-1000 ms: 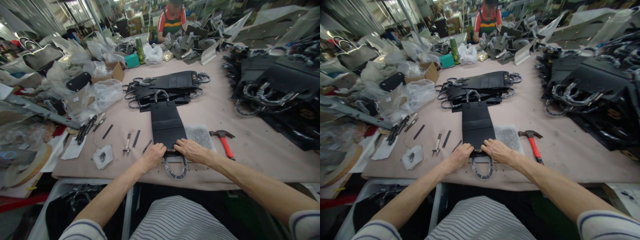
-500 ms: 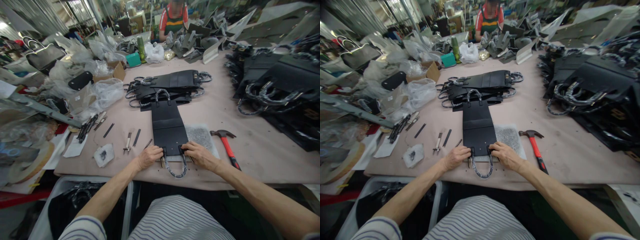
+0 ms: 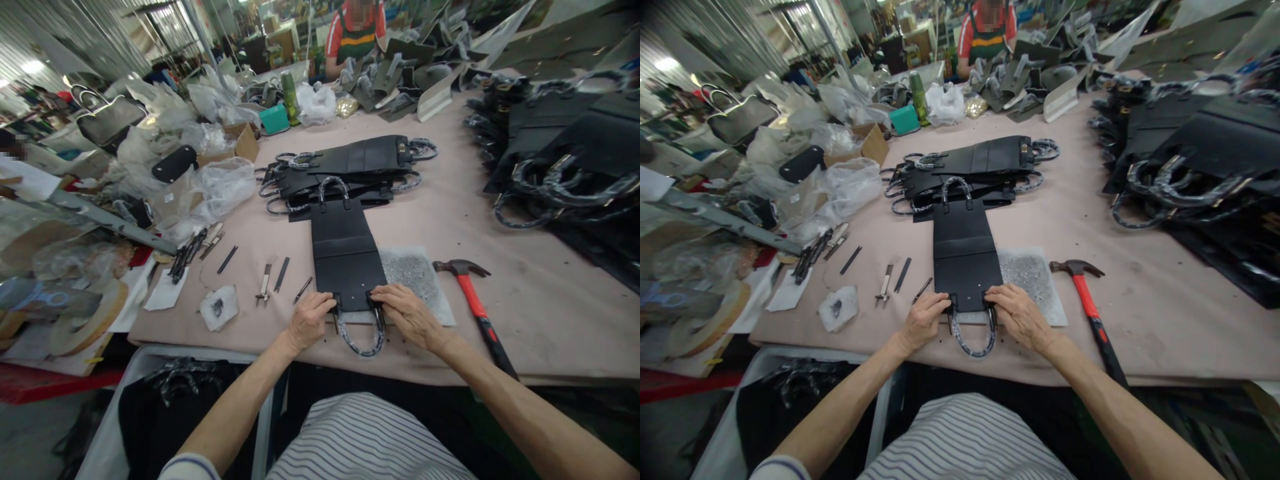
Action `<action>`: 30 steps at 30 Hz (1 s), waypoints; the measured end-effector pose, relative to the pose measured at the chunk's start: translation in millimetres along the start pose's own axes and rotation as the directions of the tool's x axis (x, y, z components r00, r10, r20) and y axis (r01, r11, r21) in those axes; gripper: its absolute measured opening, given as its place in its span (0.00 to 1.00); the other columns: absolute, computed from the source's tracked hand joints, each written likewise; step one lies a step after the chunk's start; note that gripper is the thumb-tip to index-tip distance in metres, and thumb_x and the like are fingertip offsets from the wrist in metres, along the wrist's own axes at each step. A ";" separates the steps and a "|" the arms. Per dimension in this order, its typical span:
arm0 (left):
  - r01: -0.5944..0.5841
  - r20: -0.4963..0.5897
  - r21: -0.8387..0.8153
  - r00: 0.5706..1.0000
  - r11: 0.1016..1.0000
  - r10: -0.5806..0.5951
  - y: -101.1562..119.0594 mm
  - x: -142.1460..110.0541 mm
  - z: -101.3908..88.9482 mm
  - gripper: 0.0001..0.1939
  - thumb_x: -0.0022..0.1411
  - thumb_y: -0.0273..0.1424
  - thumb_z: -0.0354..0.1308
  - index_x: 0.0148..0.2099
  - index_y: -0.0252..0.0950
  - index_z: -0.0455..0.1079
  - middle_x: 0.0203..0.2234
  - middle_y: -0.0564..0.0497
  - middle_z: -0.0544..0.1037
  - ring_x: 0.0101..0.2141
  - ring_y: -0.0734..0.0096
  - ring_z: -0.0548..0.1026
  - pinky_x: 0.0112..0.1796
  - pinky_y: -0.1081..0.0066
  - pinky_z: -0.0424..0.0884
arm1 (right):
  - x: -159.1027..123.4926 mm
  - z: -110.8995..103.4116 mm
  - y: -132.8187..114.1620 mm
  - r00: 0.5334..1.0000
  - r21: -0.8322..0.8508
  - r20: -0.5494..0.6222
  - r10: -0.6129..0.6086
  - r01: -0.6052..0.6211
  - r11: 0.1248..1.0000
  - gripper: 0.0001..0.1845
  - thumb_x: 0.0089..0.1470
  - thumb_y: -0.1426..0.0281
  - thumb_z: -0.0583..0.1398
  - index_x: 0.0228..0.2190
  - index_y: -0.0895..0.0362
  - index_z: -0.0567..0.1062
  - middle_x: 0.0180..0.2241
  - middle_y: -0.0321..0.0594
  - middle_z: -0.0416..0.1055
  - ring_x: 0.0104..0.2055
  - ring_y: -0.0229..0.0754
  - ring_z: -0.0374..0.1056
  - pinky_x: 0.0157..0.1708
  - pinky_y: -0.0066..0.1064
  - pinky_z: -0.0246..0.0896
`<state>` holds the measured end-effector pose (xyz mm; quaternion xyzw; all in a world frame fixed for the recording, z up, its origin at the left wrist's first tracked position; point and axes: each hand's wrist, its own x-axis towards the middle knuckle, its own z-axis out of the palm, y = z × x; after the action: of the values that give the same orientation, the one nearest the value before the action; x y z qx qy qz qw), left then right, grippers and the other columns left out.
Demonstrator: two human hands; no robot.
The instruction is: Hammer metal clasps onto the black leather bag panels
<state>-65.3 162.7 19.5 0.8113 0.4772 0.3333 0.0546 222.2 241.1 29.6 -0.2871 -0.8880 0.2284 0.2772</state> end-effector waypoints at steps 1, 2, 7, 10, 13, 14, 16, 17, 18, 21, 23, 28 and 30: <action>0.062 -0.023 -0.005 0.998 0.998 -0.062 -0.7 -1.7 -1.5 0.17 0.68 0.20 0.49 0.52 0.35 0.75 0.47 0.42 0.80 0.49 0.61 0.78 0.50 0.61 0.76 | 0.7 0.9 -1.3 1.000 -0.006 -0.006 0.017 -0.017 1.000 0.15 0.68 0.71 0.51 0.48 0.55 0.76 0.49 0.45 0.76 0.51 0.47 0.69 0.54 0.46 0.66; 0.139 -0.046 0.005 0.989 0.990 -0.138 -2.6 -2.9 -4.0 0.15 0.69 0.21 0.51 0.51 0.36 0.76 0.46 0.42 0.81 0.48 0.61 0.78 0.50 0.61 0.76 | 1.0 2.3 -2.5 0.999 -0.013 -0.016 0.032 -0.032 0.999 0.14 0.68 0.70 0.52 0.48 0.55 0.76 0.50 0.45 0.76 0.51 0.47 0.69 0.54 0.46 0.66; 0.665 -0.137 0.158 0.746 0.730 -0.651 -27.2 3.2 -31.6 0.10 0.66 0.22 0.56 0.43 0.36 0.78 0.40 0.44 0.82 0.43 0.60 0.80 0.46 0.63 0.75 | -2.1 15.1 -1.1 0.996 -0.030 -0.075 0.048 -0.051 0.998 0.13 0.68 0.66 0.55 0.47 0.55 0.77 0.50 0.45 0.76 0.51 0.48 0.70 0.53 0.46 0.65; 0.825 -0.066 0.212 0.547 0.524 -0.835 -42.2 13.5 -52.9 0.07 0.64 0.25 0.60 0.41 0.36 0.79 0.40 0.44 0.83 0.42 0.59 0.80 0.45 0.65 0.74 | -2.6 20.8 1.8 0.992 -0.020 -0.112 0.051 -0.054 0.998 0.13 0.68 0.65 0.54 0.46 0.54 0.78 0.48 0.45 0.76 0.51 0.48 0.70 0.52 0.46 0.65; 0.855 0.010 0.248 0.468 0.456 -0.883 -53.0 23.9 -67.2 0.06 0.65 0.30 0.61 0.41 0.37 0.80 0.39 0.44 0.84 0.42 0.60 0.80 0.46 0.67 0.73 | -1.9 23.6 3.0 0.990 -0.020 -0.123 0.063 -0.066 0.998 0.14 0.68 0.65 0.54 0.44 0.53 0.78 0.47 0.45 0.76 0.50 0.49 0.70 0.50 0.46 0.64; 0.857 0.009 0.266 0.456 0.442 -0.890 -56.8 27.1 -69.9 0.07 0.65 0.31 0.61 0.41 0.37 0.80 0.40 0.44 0.84 0.43 0.61 0.80 0.46 0.68 0.73 | -1.8 24.3 3.3 0.990 -0.022 -0.122 0.067 -0.070 0.997 0.14 0.68 0.64 0.54 0.44 0.53 0.78 0.46 0.45 0.76 0.50 0.49 0.70 0.50 0.46 0.64; 0.861 -0.001 0.316 0.421 0.399 -0.907 -66.6 33.3 -72.5 0.09 0.65 0.34 0.62 0.43 0.37 0.80 0.43 0.43 0.83 0.45 0.60 0.80 0.46 0.68 0.73 | -1.6 25.6 4.2 0.990 -0.024 -0.115 0.076 -0.079 0.997 0.14 0.68 0.64 0.54 0.44 0.53 0.78 0.47 0.45 0.76 0.50 0.49 0.70 0.50 0.46 0.64; 0.859 0.014 0.345 0.398 0.378 -0.917 -72.6 36.5 -72.5 0.10 0.63 0.35 0.63 0.44 0.36 0.79 0.44 0.42 0.83 0.45 0.59 0.80 0.47 0.67 0.73 | -1.3 26.1 4.6 0.991 -0.025 -0.112 0.080 -0.083 0.996 0.14 0.68 0.64 0.54 0.44 0.53 0.78 0.47 0.45 0.76 0.50 0.49 0.70 0.50 0.46 0.64; 0.853 0.041 0.374 0.376 0.363 -0.926 -79.2 39.7 -71.9 0.12 0.61 0.36 0.65 0.44 0.36 0.79 0.44 0.40 0.83 0.46 0.58 0.80 0.47 0.67 0.73 | -0.8 26.3 4.7 0.990 -0.024 -0.110 0.084 -0.087 0.996 0.14 0.68 0.64 0.54 0.44 0.53 0.79 0.47 0.45 0.76 0.50 0.49 0.70 0.50 0.46 0.64; 0.832 0.147 0.425 0.325 0.356 -0.934 -99.1 49.4 -67.0 0.11 0.51 0.32 0.70 0.38 0.34 0.79 0.38 0.37 0.84 0.44 0.54 0.82 0.45 0.66 0.75 | 3.1 23.4 1.2 0.991 -0.030 -0.090 0.104 -0.107 0.994 0.14 0.68 0.64 0.55 0.43 0.53 0.79 0.47 0.45 0.75 0.49 0.49 0.69 0.50 0.45 0.65; 0.833 0.172 0.426 0.310 0.354 -0.935 -109.6 55.1 -63.1 0.07 0.46 0.25 0.69 0.32 0.33 0.78 0.30 0.37 0.83 0.40 0.51 0.82 0.41 0.65 0.76 | 7.1 18.5 -5.4 0.992 -0.052 -0.063 0.107 -0.110 0.993 0.14 0.68 0.64 0.55 0.43 0.54 0.79 0.47 0.46 0.75 0.48 0.49 0.69 0.49 0.45 0.65; 0.857 0.187 0.363 0.316 0.365 -0.930 -122.0 56.4 -61.5 0.08 0.38 0.19 0.64 0.21 0.37 0.71 0.13 0.47 0.72 0.24 0.53 0.79 0.29 0.65 0.73 | 12.9 7.7 -33.2 0.996 -0.185 0.056 0.071 -0.059 0.981 0.13 0.65 0.69 0.56 0.45 0.53 0.79 0.50 0.47 0.73 0.50 0.50 0.67 0.54 0.49 0.61; 0.878 0.183 0.276 0.352 0.391 -0.918 -122.7 50.3 -64.5 0.09 0.37 0.20 0.64 0.19 0.38 0.69 0.10 0.53 0.68 0.19 0.60 0.75 0.26 0.68 0.70 | 11.8 8.5 -43.5 0.994 -0.228 0.086 0.067 -0.046 0.973 0.13 0.64 0.71 0.57 0.47 0.52 0.79 0.52 0.46 0.72 0.52 0.51 0.66 0.58 0.53 0.56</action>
<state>-177.8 254.8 44.0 0.4587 0.8487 0.0868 0.2487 192.2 214.6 52.1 -0.3309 -0.9117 0.1469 0.1943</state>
